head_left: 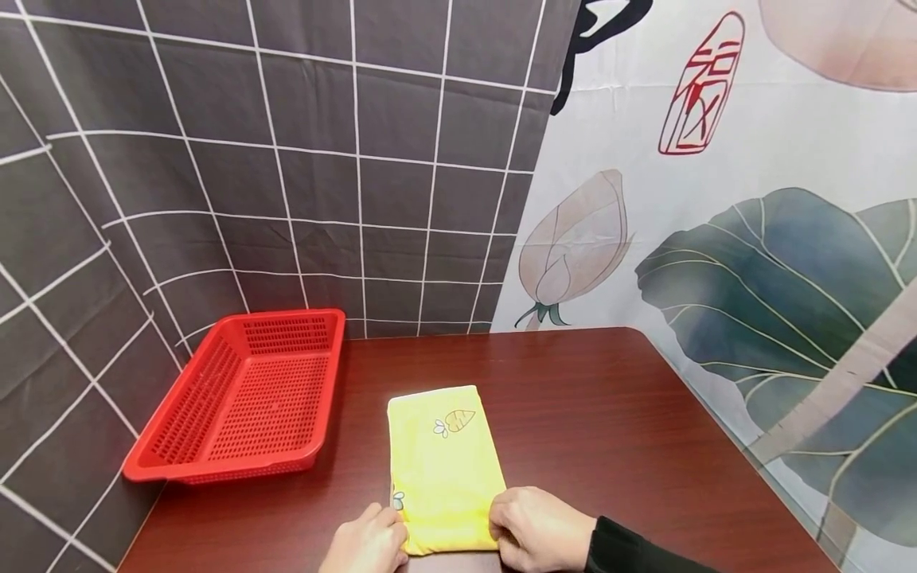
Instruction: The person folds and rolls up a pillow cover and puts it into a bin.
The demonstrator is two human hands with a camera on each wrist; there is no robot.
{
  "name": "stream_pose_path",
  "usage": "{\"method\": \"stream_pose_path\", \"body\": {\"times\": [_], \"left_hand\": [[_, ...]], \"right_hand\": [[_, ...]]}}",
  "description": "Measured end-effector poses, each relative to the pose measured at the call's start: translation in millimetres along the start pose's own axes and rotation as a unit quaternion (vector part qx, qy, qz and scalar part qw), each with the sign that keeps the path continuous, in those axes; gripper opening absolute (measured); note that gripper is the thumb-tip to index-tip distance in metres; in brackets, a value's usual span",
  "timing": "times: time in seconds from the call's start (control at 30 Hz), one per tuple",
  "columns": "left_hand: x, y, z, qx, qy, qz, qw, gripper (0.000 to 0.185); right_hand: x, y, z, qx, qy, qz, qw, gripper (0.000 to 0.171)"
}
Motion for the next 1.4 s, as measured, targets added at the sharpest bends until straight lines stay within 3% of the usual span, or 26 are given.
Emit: {"method": "stream_pose_path", "body": {"times": [0.17,0.33,0.47,0.93,1.07,1.2,1.4], "left_hand": [[2.2,5.9,3.6,-0.009,-0.014,0.033,0.9993,0.023],[2.7,6.6,5.9,-0.021,-0.021,0.040,0.9987,0.026],[3.5,6.3,7.6,-0.025,-0.031,0.042,0.9983,0.027],[2.6,3.5,9.5,-0.032,-0.042,0.036,0.9980,0.029],[1.9,2.4,8.8,-0.032,-0.039,0.026,0.9984,0.029],[-0.4,0.9,7.1,-0.036,-0.030,0.006,0.9989,0.030],[-5.3,-4.2,2.8,-0.029,0.003,-0.057,0.9979,0.028]], "right_hand": [[-8,0,3,0.010,0.005,0.004,1.000,0.028],[-11,-2,10,-0.064,-0.036,-0.064,0.995,0.029],[-10,-3,12,-0.104,-0.038,-0.083,0.990,0.027],[-14,-6,11,-0.091,-0.038,-0.079,0.992,0.015],[-13,-3,11,-0.079,-0.036,-0.058,0.995,0.013],[-12,4,11,-0.031,-0.025,-0.006,0.999,0.013],[-14,17,4,0.069,0.043,0.094,0.992,0.008]]}}
Point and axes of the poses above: each hand's wrist, its own x-axis towards the middle knuckle, its own y-axis out of the palm, z = x × y, the point moved 9 cm from there along x, towards the middle knuckle, and after that the axes turned 12 degrees about -y, right-handed, at the moved point
